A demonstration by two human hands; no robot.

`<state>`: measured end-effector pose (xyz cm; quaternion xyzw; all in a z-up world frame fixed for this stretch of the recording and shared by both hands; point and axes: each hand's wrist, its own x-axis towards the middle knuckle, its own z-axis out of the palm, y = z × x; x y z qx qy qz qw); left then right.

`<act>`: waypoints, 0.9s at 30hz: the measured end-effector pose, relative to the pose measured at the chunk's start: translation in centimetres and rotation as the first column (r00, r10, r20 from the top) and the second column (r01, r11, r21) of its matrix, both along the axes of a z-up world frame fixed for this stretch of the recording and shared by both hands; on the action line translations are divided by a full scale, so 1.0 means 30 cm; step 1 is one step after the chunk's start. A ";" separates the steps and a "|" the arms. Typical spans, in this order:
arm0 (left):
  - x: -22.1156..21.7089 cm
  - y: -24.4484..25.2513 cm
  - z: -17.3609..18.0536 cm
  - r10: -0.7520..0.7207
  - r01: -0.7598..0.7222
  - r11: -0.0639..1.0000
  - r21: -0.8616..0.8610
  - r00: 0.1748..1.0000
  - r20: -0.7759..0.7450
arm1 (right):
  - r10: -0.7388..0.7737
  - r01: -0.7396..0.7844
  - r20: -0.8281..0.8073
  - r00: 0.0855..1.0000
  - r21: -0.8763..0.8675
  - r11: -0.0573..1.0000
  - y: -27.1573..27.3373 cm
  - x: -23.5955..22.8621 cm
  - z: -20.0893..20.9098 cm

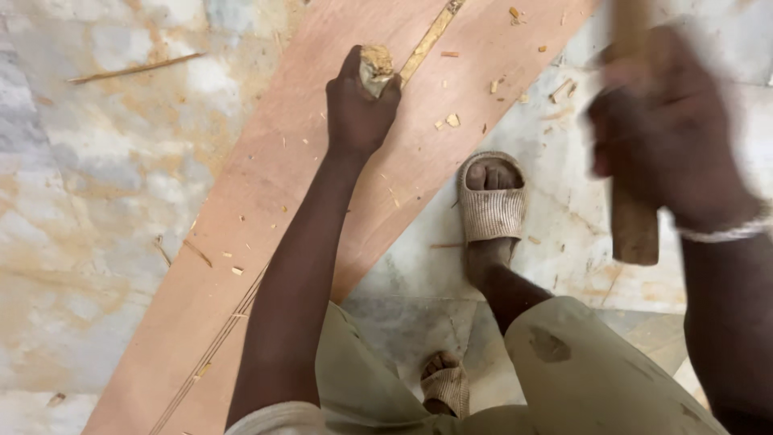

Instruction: The person is using a hammer and a chisel to carve a groove into a long wooden plank on the floor.

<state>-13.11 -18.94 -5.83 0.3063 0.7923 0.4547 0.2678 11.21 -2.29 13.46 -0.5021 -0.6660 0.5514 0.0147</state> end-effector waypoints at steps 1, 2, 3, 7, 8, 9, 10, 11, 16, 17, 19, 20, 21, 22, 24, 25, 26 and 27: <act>0.009 0.000 -0.009 0.013 -0.013 1.000 -0.012 1.000 0.001 | -0.106 0.112 -0.116 0.988 0.053 0.992 0.007 0.039 0.010; 0.022 -0.006 -0.014 0.027 -0.027 0.999 -0.024 1.000 0.002 | -0.104 0.109 -0.111 0.988 0.044 0.993 0.009 0.055 -0.024; 0.028 -0.004 -0.018 0.026 -0.026 0.999 -0.025 1.000 0.001 | -0.217 0.215 -0.235 0.947 -0.033 0.976 0.008 0.050 -0.085; 0.031 -0.016 -0.026 -0.035 0.045 0.993 -0.107 0.995 0.089 | 0.481 -0.518 0.196 0.854 0.253 0.817 -0.128 -0.026 -0.245; 0.026 -0.022 -0.037 -0.059 0.068 0.993 -0.096 0.994 0.095 | 0.400 -0.316 0.231 0.887 -0.328 0.890 -0.158 -0.030 -0.224; 0.037 -0.024 -0.054 -0.057 0.066 0.993 -0.097 0.994 0.096 | 0.402 -0.318 0.231 0.886 -0.330 0.889 -0.125 -0.021 -0.186; 0.053 -0.023 -0.068 -0.032 0.035 0.995 -0.092 0.999 0.034 | 0.300 -0.236 0.192 0.934 -0.297 0.925 -0.089 -0.009 -0.141; 0.034 -0.004 -0.077 -0.006 0.003 0.998 -0.067 0.999 -0.052 | 0.191 -0.155 0.131 0.973 -0.248 0.956 -0.048 -0.015 -0.106; 0.037 -0.005 -0.055 -0.011 0.011 0.985 -0.170 1.000 0.004 | 0.058 -0.062 -0.076 0.995 -0.053 0.997 -0.001 0.000 -0.048; 0.033 0.004 -0.043 -0.017 0.011 0.983 -0.183 0.999 -0.032 | 0.019 -0.026 -0.149 0.989 -0.040 0.999 -0.019 -0.025 -0.091; 0.031 0.003 -0.011 -0.024 0.036 0.974 -0.226 0.998 0.057 | 0.140 -0.143 -0.038 0.989 -0.101 0.985 -0.089 -0.063 -0.160; 0.039 0.002 0.001 -0.034 0.073 0.963 -0.261 0.988 0.148 | 0.325 -0.291 0.093 0.941 -0.267 0.919 -0.140 -0.066 -0.172; 0.033 0.010 0.006 -0.037 0.072 0.965 -0.251 0.989 0.142 | 0.426 -0.350 0.146 0.893 -0.368 0.861 -0.137 -0.066 -0.170; 0.027 0.015 0.005 -0.067 0.082 0.970 -0.230 0.995 0.070 | 0.404 -0.326 0.185 0.896 -0.345 0.880 -0.084 -0.054 -0.149; 0.043 -0.015 -0.005 -0.083 0.086 0.970 -0.226 0.996 0.020 | 0.294 -0.222 0.256 0.921 -0.276 0.935 0.052 -0.031 -0.091; 0.043 -0.005 -0.024 -0.097 0.099 0.961 -0.259 0.995 0.019 | 0.197 -0.166 0.194 0.961 -0.165 0.972 0.101 -0.021 -0.067; 0.045 0.005 -0.046 -0.112 0.112 0.950 -0.292 0.994 0.019 | 0.106 -0.099 0.119 0.987 -0.056 0.993 0.136 -0.013 -0.048; 0.046 -0.001 -0.063 -0.099 0.099 0.953 -0.288 0.995 0.017 | 0.118 -0.113 0.118 0.986 -0.051 0.992 0.145 -0.019 -0.050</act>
